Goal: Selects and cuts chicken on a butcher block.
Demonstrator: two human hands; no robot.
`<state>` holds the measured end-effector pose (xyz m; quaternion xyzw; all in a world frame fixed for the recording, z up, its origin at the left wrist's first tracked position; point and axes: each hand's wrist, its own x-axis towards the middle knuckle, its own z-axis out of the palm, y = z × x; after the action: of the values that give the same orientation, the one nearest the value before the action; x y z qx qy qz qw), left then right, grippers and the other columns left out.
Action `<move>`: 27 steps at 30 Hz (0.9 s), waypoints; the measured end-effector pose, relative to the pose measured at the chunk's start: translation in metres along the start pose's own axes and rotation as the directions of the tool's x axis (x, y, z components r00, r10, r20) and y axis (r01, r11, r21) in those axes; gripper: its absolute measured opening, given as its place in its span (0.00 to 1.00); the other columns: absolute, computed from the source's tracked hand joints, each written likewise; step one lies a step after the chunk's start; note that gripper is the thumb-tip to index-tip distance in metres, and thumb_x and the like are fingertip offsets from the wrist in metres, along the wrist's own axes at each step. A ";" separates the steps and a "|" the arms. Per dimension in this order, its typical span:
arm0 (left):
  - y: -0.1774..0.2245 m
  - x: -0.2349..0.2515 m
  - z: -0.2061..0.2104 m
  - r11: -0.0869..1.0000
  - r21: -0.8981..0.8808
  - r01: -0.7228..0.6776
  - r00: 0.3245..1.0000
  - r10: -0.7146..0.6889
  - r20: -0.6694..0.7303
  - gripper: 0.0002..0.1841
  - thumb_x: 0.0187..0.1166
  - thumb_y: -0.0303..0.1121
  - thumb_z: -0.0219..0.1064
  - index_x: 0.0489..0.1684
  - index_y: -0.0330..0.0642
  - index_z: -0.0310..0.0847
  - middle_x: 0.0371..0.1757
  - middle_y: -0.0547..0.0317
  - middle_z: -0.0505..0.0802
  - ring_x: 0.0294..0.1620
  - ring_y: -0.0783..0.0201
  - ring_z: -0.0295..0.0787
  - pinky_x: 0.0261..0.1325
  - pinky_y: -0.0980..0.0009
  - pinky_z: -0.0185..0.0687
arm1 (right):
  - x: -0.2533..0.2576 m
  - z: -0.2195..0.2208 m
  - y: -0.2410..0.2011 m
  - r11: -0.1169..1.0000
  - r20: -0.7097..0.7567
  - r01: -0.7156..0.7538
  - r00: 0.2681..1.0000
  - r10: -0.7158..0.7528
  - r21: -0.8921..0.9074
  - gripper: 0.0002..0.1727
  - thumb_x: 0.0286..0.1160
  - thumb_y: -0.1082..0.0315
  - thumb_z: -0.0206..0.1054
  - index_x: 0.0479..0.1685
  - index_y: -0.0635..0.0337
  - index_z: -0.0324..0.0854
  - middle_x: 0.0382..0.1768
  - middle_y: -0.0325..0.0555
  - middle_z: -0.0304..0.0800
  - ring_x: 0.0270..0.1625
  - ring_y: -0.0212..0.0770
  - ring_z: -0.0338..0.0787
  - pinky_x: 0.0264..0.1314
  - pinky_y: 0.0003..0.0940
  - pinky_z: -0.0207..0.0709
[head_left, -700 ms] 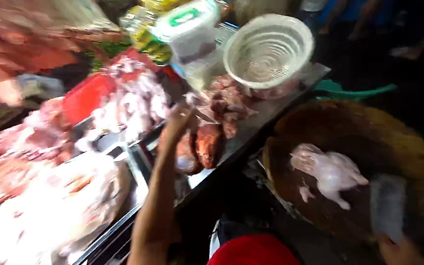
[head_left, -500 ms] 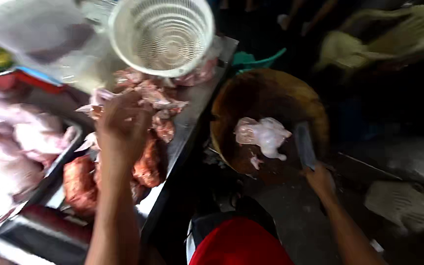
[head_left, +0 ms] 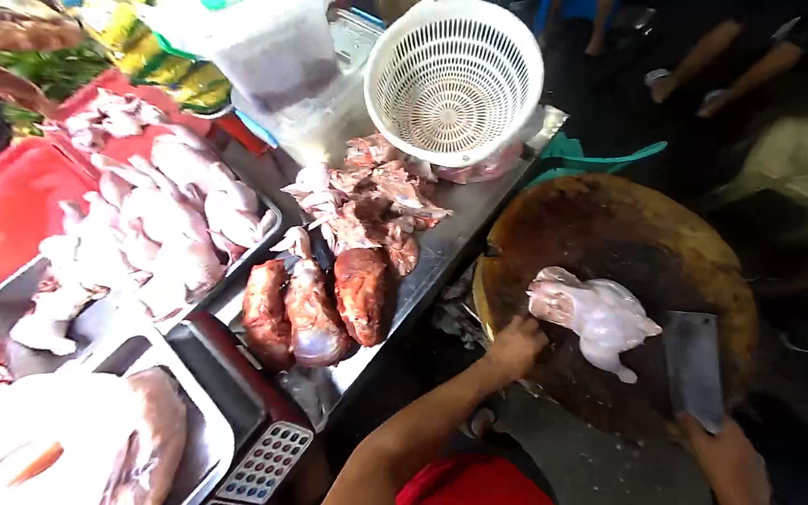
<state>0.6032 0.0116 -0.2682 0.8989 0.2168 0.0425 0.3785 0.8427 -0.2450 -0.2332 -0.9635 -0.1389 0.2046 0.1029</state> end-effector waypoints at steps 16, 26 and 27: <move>0.079 0.054 -0.107 0.990 0.132 0.053 0.999 -0.052 -0.008 0.31 0.79 0.54 0.69 0.79 0.51 0.79 0.79 0.50 0.83 0.81 0.48 0.77 0.83 0.42 0.68 | 0.013 -0.002 -0.027 0.979 -0.003 -0.193 0.981 0.193 0.060 0.30 0.85 0.52 0.63 0.77 0.63 0.72 0.54 0.70 0.90 0.58 0.71 0.90 0.60 0.74 0.79; 0.146 0.197 -0.015 0.810 0.400 0.428 0.850 -0.512 0.126 0.42 0.68 0.65 0.71 0.82 0.52 0.73 0.81 0.29 0.74 0.71 0.26 0.78 0.64 0.25 0.72 | 0.033 -0.013 0.017 0.961 0.139 -0.108 0.987 0.074 0.254 0.32 0.83 0.51 0.68 0.79 0.62 0.71 0.55 0.69 0.90 0.60 0.69 0.90 0.62 0.71 0.80; 0.138 0.203 -0.021 0.808 0.309 0.502 0.829 -0.551 0.096 0.41 0.67 0.65 0.72 0.78 0.51 0.76 0.79 0.31 0.77 0.69 0.29 0.81 0.63 0.26 0.74 | 0.037 -0.012 0.022 0.955 0.166 -0.108 0.984 0.064 0.277 0.33 0.82 0.51 0.69 0.79 0.62 0.71 0.55 0.69 0.90 0.60 0.69 0.90 0.62 0.71 0.79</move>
<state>0.8306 0.0256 -0.1743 0.8459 0.4268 -0.1760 0.2671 0.8848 -0.2558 -0.2411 -0.9249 -0.0735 0.3009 0.2204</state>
